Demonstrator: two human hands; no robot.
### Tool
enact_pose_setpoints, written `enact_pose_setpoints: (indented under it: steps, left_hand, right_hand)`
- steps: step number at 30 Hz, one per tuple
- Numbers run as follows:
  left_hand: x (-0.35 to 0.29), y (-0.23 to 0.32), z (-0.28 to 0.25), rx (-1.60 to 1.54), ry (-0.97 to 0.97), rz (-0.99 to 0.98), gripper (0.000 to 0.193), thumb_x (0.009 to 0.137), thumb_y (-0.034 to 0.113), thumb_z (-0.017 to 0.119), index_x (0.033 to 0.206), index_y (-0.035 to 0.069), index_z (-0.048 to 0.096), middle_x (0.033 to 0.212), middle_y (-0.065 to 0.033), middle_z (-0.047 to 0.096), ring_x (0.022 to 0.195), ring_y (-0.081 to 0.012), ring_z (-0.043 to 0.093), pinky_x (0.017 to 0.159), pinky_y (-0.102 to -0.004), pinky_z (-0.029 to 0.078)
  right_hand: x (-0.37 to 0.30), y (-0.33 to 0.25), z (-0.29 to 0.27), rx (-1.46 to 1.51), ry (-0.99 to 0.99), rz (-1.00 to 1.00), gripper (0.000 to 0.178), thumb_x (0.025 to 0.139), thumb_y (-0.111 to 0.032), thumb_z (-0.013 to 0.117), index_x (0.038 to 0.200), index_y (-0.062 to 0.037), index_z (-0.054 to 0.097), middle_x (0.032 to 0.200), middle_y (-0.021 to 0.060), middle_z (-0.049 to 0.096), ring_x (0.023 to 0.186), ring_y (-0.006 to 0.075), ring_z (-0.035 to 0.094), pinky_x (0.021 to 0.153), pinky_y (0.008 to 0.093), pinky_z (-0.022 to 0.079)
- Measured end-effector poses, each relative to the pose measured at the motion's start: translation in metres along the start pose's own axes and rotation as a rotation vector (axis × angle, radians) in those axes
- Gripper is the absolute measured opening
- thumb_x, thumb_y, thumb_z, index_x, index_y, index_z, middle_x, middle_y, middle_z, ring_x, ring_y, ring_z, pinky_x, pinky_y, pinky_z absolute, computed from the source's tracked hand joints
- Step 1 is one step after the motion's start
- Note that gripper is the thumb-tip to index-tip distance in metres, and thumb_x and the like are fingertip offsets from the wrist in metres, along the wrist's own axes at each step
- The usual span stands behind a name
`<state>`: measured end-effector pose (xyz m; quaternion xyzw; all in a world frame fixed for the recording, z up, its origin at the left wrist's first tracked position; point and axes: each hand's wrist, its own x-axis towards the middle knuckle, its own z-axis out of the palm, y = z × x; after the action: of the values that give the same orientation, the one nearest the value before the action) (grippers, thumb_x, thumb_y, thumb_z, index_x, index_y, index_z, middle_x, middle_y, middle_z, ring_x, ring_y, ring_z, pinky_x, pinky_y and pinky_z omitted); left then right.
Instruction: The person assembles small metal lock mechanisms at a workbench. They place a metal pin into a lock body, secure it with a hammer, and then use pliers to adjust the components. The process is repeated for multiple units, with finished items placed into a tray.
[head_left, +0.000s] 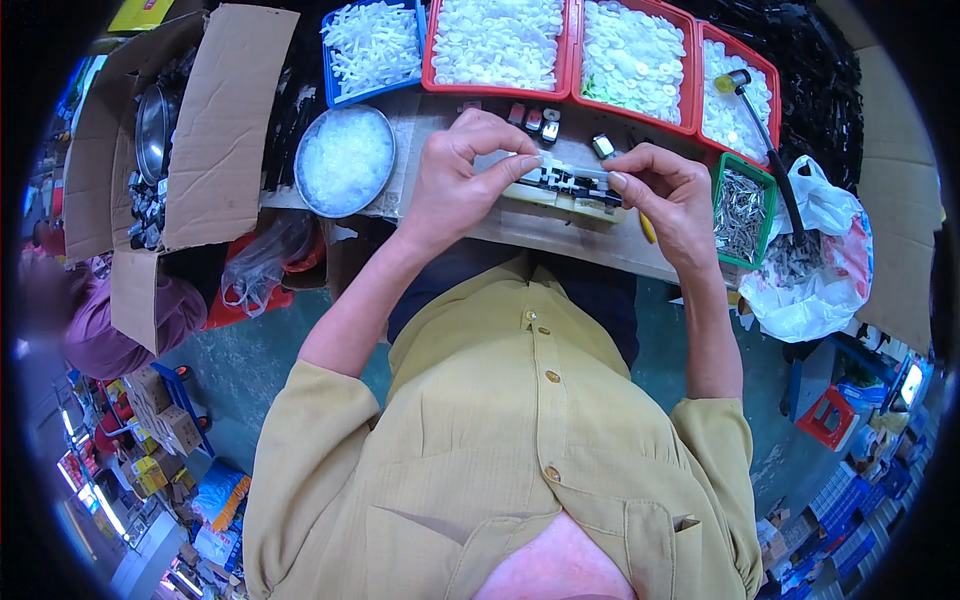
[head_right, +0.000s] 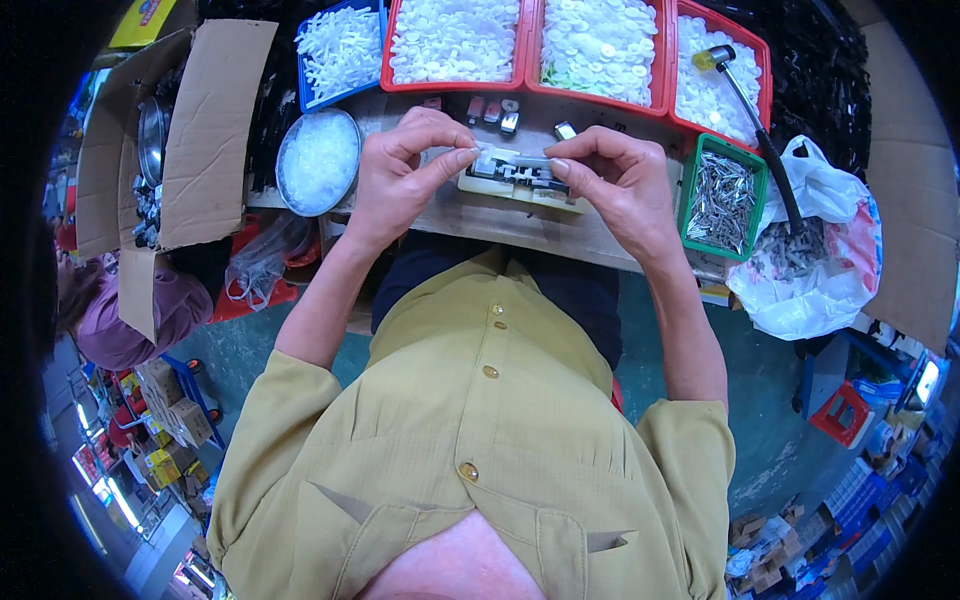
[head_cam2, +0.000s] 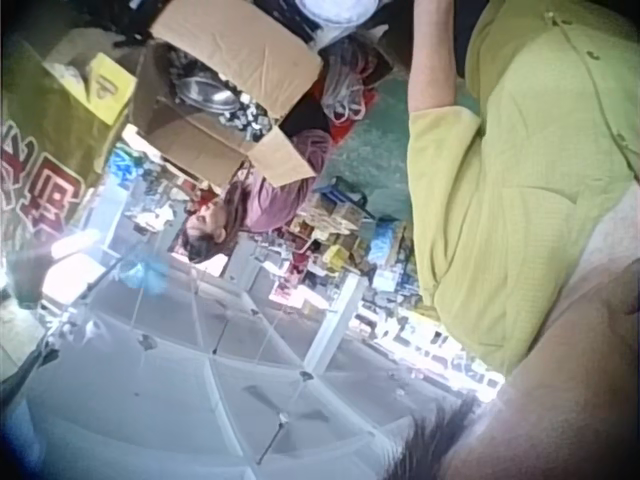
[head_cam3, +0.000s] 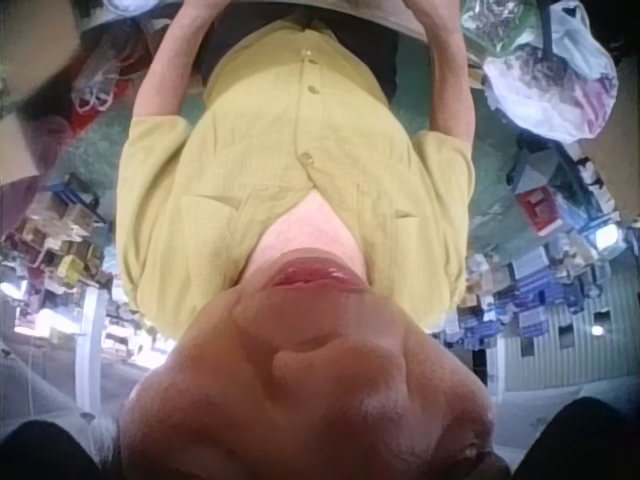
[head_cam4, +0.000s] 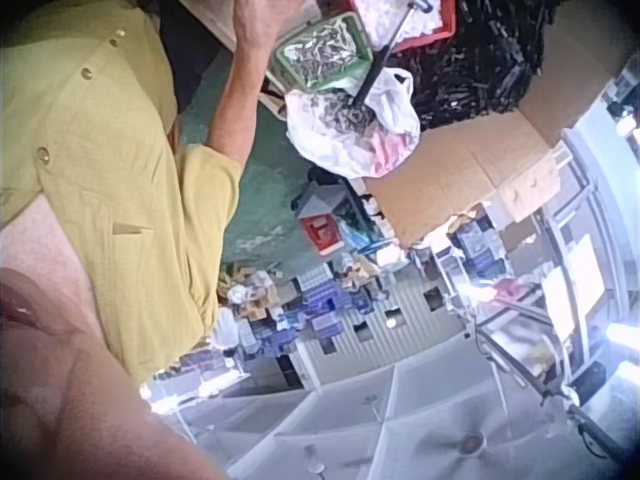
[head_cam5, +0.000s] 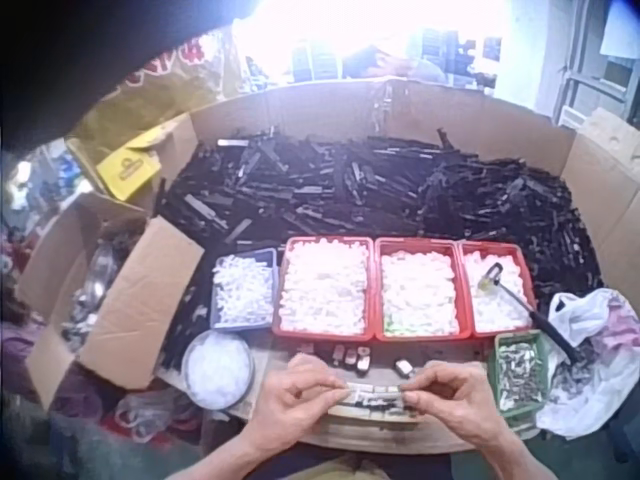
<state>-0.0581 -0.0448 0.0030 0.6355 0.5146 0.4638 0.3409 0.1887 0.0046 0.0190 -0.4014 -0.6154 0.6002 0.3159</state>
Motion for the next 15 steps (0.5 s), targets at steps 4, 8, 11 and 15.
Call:
enact_pose_setpoints:
  steps: [4, 8, 11, 15]
  left_hand:
    - [0.004, 0.007, 0.009, 0.151, 0.093, 0.196, 0.010, 0.078, 0.001, 0.077, 0.088, 0.001, 0.074, 0.088, -0.0071, 0.071, 0.091, -0.0197, 0.062, 0.083, -0.0315, 0.049]
    - [0.006, 0.008, 0.020, 0.125, 0.125, 0.188, 0.011, 0.078, 0.001, 0.078, 0.088, 0.001, 0.074, 0.089, -0.0064, 0.072, 0.091, -0.0197, 0.062, 0.083, -0.0316, 0.049]
    - [0.009, 0.008, 0.019, 0.054, 0.115, 0.116, 0.009, 0.080, 0.003, 0.077, 0.089, 0.001, 0.075, 0.089, -0.0058, 0.071, 0.091, -0.0182, 0.062, 0.083, -0.0313, 0.049]
    - [0.007, 0.005, 0.018, -0.015, 0.035, -0.019, 0.009, 0.085, 0.008, 0.076, 0.090, 0.001, 0.075, 0.089, -0.0045, 0.071, 0.089, -0.0135, 0.062, 0.079, -0.0282, 0.049]
  right_hand:
    - [0.003, 0.013, -0.002, 0.164, 0.043, 0.030, 0.016, 0.088, -0.008, 0.074, 0.100, 0.0022, 0.073, 0.083, 0.0038, 0.070, 0.069, 0.0058, 0.059, 0.064, 0.0206, 0.049]
    - [0.005, 0.018, 0.001, 0.311, 0.082, 0.012, 0.017, 0.087, -0.008, 0.075, 0.101, 0.0025, 0.073, 0.084, 0.0043, 0.070, 0.068, 0.0060, 0.058, 0.064, 0.0204, 0.049]
    - [0.004, 0.012, -0.001, 0.275, 0.105, -0.009, 0.017, 0.087, -0.006, 0.075, 0.101, 0.0024, 0.073, 0.084, 0.0043, 0.070, 0.069, 0.0061, 0.059, 0.064, 0.0207, 0.049]
    - [0.004, 0.007, -0.004, 0.152, 0.085, -0.013, 0.015, 0.087, -0.005, 0.074, 0.100, 0.0022, 0.074, 0.084, 0.0041, 0.070, 0.070, 0.0058, 0.060, 0.063, 0.0206, 0.050]
